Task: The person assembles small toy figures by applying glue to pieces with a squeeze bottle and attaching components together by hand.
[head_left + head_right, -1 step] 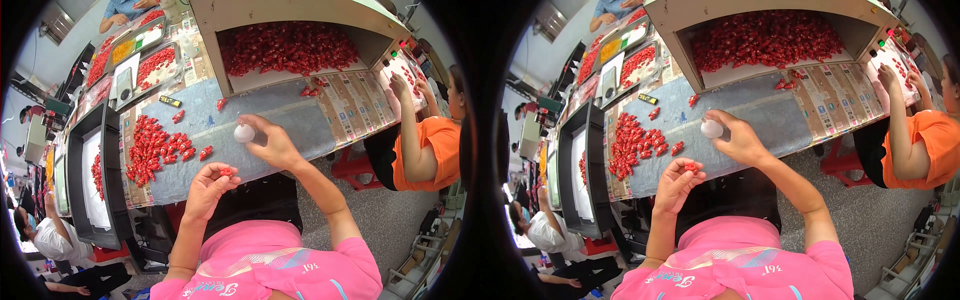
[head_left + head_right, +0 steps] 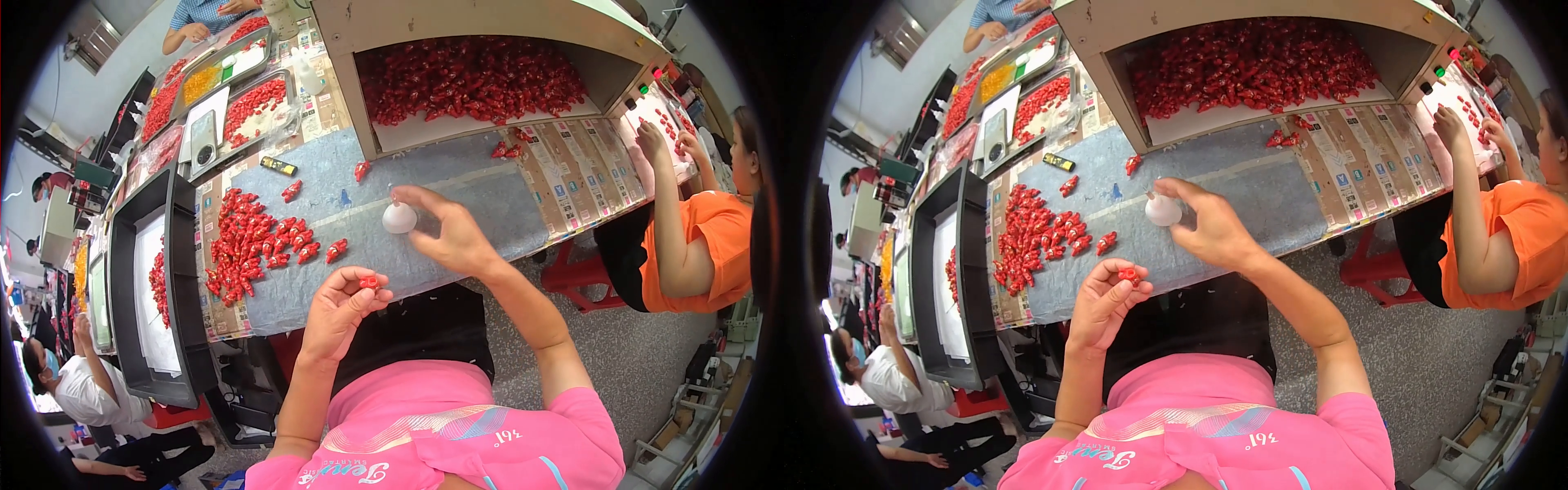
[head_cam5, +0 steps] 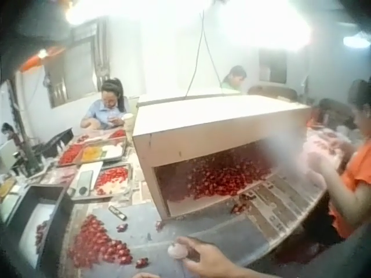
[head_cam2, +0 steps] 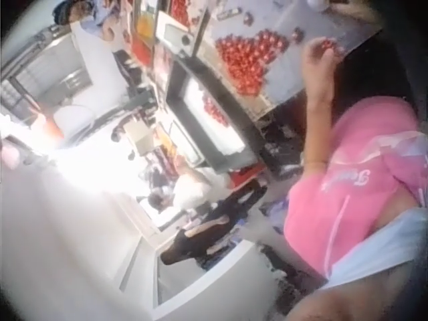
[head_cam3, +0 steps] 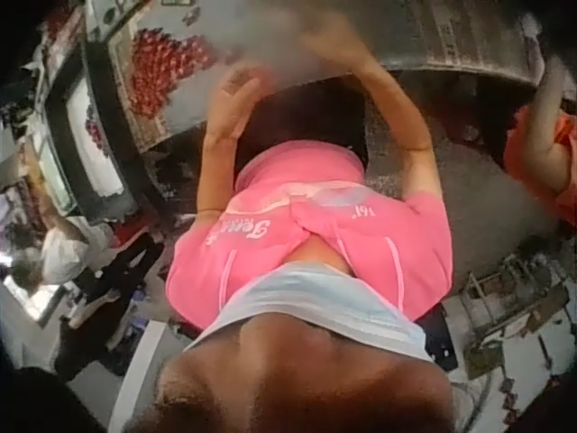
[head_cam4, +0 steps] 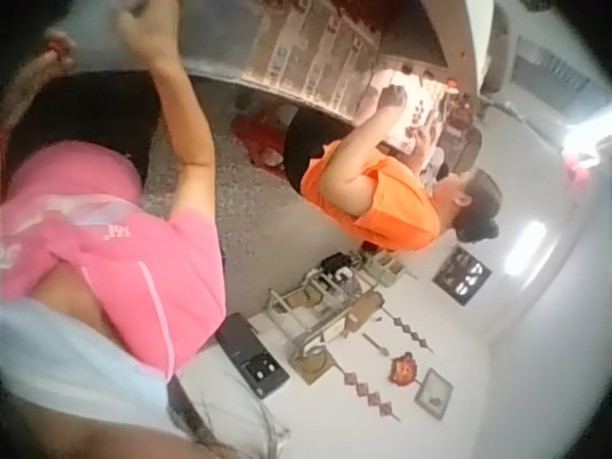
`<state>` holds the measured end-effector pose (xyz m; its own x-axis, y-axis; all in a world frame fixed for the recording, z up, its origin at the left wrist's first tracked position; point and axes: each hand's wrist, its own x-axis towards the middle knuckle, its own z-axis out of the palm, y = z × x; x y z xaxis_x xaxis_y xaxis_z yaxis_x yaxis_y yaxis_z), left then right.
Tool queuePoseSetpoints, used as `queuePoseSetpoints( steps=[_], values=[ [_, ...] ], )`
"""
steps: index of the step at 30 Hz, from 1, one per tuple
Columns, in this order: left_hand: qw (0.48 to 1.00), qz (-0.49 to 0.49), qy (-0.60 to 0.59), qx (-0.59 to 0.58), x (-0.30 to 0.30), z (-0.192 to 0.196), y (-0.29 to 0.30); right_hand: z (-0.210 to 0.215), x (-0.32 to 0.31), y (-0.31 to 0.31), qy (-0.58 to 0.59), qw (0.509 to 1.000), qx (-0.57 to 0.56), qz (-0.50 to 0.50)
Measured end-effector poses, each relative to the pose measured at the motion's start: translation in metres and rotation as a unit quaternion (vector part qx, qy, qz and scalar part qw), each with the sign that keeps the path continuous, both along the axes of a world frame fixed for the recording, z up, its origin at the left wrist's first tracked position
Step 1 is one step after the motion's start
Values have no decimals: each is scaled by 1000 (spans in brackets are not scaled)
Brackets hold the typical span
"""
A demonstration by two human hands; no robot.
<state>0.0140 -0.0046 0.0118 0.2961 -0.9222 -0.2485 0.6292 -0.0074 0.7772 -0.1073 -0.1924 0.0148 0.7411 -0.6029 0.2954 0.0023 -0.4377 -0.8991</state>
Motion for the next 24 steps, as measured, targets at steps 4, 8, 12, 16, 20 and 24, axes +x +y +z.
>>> queuePoseSetpoints(
  steps=[4, 8, 12, 16, 20, 24],
  values=[
    [1000, 0, -6, -7, 1, 1, 3, 14, 14, -43, 30, 996, -59, -65],
    [1000, -4, 4, -12, -2, -1, 0, -5, 66, -108, 41, 968, -216, -125],
    [1000, -2, 15, -6, -6, 2, 1, -18, 95, -127, 118, 922, -331, -165],
    [1000, 7, 16, -6, -3, 0, 7, -21, 102, -126, 142, 932, -291, -164],
    [1000, 0, 12, -11, -2, -4, 7, -13, 81, -126, 121, 941, -284, -136],
    [999, 28, 26, -23, -4, -4, 7, 9, 44, -92, 23, 990, -86, -108]
  ],
)
